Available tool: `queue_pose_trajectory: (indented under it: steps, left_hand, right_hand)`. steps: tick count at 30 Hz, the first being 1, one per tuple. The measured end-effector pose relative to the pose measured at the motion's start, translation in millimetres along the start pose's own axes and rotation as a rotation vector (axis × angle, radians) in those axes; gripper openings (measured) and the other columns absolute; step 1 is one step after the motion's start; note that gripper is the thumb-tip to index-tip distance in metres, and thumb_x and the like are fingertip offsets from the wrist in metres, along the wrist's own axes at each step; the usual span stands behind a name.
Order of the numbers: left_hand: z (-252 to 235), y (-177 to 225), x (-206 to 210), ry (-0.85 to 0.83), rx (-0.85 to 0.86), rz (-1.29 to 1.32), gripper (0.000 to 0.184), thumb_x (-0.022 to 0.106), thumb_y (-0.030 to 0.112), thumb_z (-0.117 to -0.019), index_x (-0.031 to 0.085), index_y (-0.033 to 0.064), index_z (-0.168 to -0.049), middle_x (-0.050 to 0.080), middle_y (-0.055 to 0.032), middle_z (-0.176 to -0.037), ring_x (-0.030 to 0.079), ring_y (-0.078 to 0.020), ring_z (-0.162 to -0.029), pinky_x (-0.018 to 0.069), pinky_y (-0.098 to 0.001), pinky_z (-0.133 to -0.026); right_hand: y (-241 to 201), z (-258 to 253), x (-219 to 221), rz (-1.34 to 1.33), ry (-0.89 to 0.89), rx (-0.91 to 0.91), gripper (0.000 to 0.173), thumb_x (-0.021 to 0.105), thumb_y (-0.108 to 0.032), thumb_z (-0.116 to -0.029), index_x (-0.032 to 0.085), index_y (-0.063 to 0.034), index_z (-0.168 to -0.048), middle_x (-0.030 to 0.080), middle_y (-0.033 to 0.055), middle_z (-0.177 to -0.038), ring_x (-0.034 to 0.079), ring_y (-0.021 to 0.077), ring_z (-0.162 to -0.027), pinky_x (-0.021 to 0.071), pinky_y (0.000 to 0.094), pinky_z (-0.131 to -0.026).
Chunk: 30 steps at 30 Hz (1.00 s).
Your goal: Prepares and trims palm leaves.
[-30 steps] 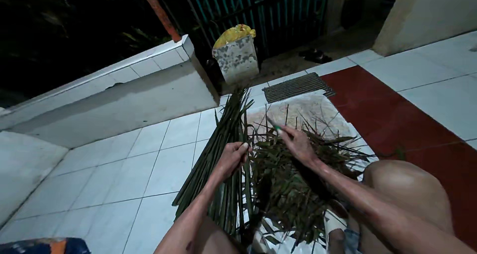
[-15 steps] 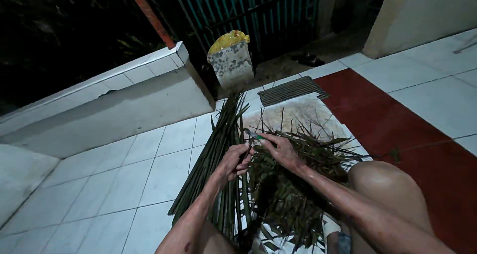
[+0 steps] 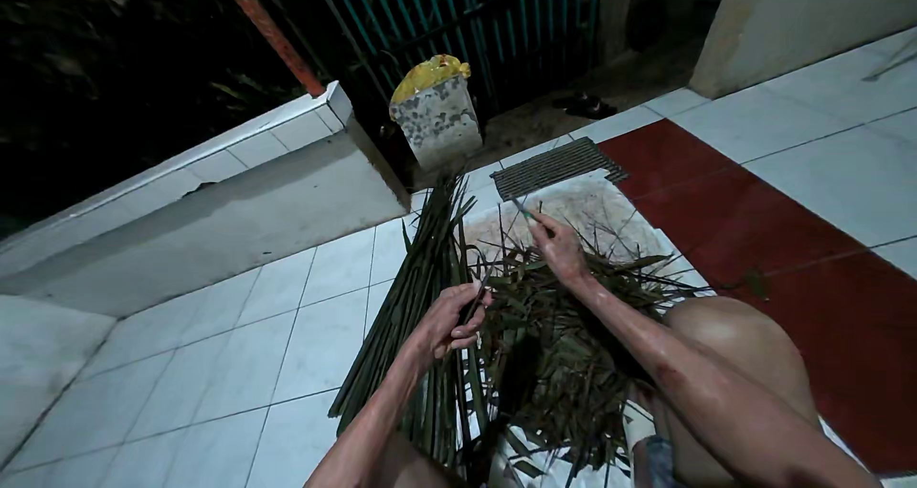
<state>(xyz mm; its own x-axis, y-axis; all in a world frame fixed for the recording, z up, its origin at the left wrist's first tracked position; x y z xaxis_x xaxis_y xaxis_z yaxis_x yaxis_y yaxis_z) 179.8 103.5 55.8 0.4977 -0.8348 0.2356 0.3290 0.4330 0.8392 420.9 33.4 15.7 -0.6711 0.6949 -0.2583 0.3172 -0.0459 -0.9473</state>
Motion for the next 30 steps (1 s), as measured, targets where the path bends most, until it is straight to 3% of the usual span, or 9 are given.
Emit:
queue_pose_trajectory:
  steps: [4,7,9,11,13,17,19,23,30]
  left_hand:
    - [8.4,1.4,-3.8,0.048,0.075,-0.115,0.031,0.059,0.03,-0.105,0.052,0.011,-0.129,0.053,-0.0026,-0.071,0.039,-0.007,-0.04,0.0358,-0.0205,-0.034]
    - [9.2,3.6,-8.0,0.135,0.113,-0.26,0.034,0.049,0.032,-0.1081,0.05,0.0146,-0.138,0.06,-0.0071,-0.081,0.048,-0.0132,-0.045,0.0432,-0.0267,-0.037]
    - [5.5,5.9,-11.9,0.215,0.125,-0.351,0.038,0.039,0.033,-0.1097,0.051,0.014,-0.14,0.062,-0.007,-0.085,0.056,-0.0162,-0.054,0.05,-0.0299,-0.044]
    - [0.5,5.3,-18.1,0.284,0.153,-0.457,0.041,0.038,0.035,-0.1108,0.053,0.013,-0.142,0.065,-0.007,-0.095,0.061,-0.0159,-0.068,0.0533,-0.0302,-0.057]
    - [-3.8,2.5,-24.8,0.293,0.168,-0.536,0.046,0.04,0.04,-0.1108,0.052,0.0138,-0.147,0.067,-0.0076,-0.108,0.065,-0.0157,-0.082,0.0573,-0.0328,-0.074]
    - [-9.8,-4.3,-34.9,0.3,0.16,-0.626,0.054,0.045,0.042,-0.1091,0.044,0.0134,-0.155,0.069,-0.0092,-0.113,0.068,-0.0165,-0.09,0.0589,-0.0359,-0.081]
    - [-10.8,-6.7,-35.1,0.296,0.163,-0.63,0.05,0.048,0.039,-0.1088,0.049,0.0115,-0.15,0.07,-0.0079,-0.107,0.069,-0.0159,-0.084,0.0595,-0.0344,-0.077]
    - [-11.4,-10.7,-25.9,0.24,0.178,-0.635,0.038,0.051,0.035,-0.1084,0.061,0.0085,-0.134,0.068,-0.0067,-0.087,0.065,-0.0159,-0.068,0.0583,-0.033,-0.063]
    - [-4.6,-6.6,-6.3,0.065,0.154,-0.573,0.036,0.048,0.033,-0.1097,0.064,0.009,-0.132,0.067,-0.0079,-0.082,0.06,-0.015,-0.059,0.0515,-0.0279,-0.051]
  right_hand:
    - [16.5,-12.1,-12.2,0.004,0.122,0.086,0.039,0.05,-0.037,-0.1088,0.064,-0.0153,-0.138,0.071,0.0152,-0.097,0.067,0.0306,-0.08,0.0547,0.0557,-0.076]
    - [11.3,-7.4,-17.9,0.031,0.139,0.056,0.041,0.049,-0.038,-0.1093,0.063,-0.0124,-0.138,0.07,0.0164,-0.095,0.066,0.0311,-0.077,0.0542,0.0547,-0.073]
    - [-0.4,3.9,-14.6,0.052,0.069,-0.019,0.039,0.05,-0.034,-0.1092,0.063,-0.0123,-0.139,0.07,0.0152,-0.094,0.065,0.0277,-0.074,0.0556,0.0507,-0.071]
    - [-7.5,17.0,-3.4,0.043,-0.039,-0.09,0.037,0.052,-0.031,-0.1082,0.064,-0.0138,-0.139,0.07,0.0123,-0.092,0.064,0.0237,-0.073,0.0552,0.0473,-0.07]
    - [-10.7,29.9,8.4,0.051,-0.16,-0.11,0.037,0.054,-0.035,-0.1071,0.066,-0.0186,-0.139,0.073,0.0097,-0.098,0.068,0.0215,-0.081,0.0574,0.0465,-0.078]
    - [-8.6,44.4,25.4,0.073,-0.335,-0.105,0.04,0.05,-0.045,-0.1065,0.067,-0.0252,-0.136,0.074,0.0056,-0.106,0.069,0.0178,-0.091,0.0563,0.045,-0.086]
    - [-6.0,46.6,30.3,0.098,-0.358,-0.11,0.041,0.048,-0.047,-0.1067,0.067,-0.0266,-0.137,0.074,0.0036,-0.116,0.07,0.0171,-0.105,0.0547,0.0464,-0.096]
    - [-2.1,48.6,37.5,0.128,-0.402,-0.106,0.043,0.047,-0.048,-0.1066,0.067,-0.0266,-0.138,0.073,0.0025,-0.124,0.067,0.0175,-0.115,0.051,0.047,-0.104]
    - [3.9,47.4,40.8,0.072,-0.458,-0.102,0.044,0.046,-0.048,-0.1069,0.065,-0.0263,-0.14,0.072,0.0025,-0.124,0.068,0.0164,-0.111,0.0528,0.0442,-0.101]
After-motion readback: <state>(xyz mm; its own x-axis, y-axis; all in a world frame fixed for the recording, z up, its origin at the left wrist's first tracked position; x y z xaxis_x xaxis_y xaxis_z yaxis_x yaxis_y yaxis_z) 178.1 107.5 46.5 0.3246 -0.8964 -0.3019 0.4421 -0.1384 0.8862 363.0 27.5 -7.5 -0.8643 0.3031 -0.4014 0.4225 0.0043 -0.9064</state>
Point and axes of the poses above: each hand's wrist, its own z-axis away from the middle knuckle, its own x-axis out of the palm, y = z × x, the point moved 3 cm from there along -z, towards the middle knuckle
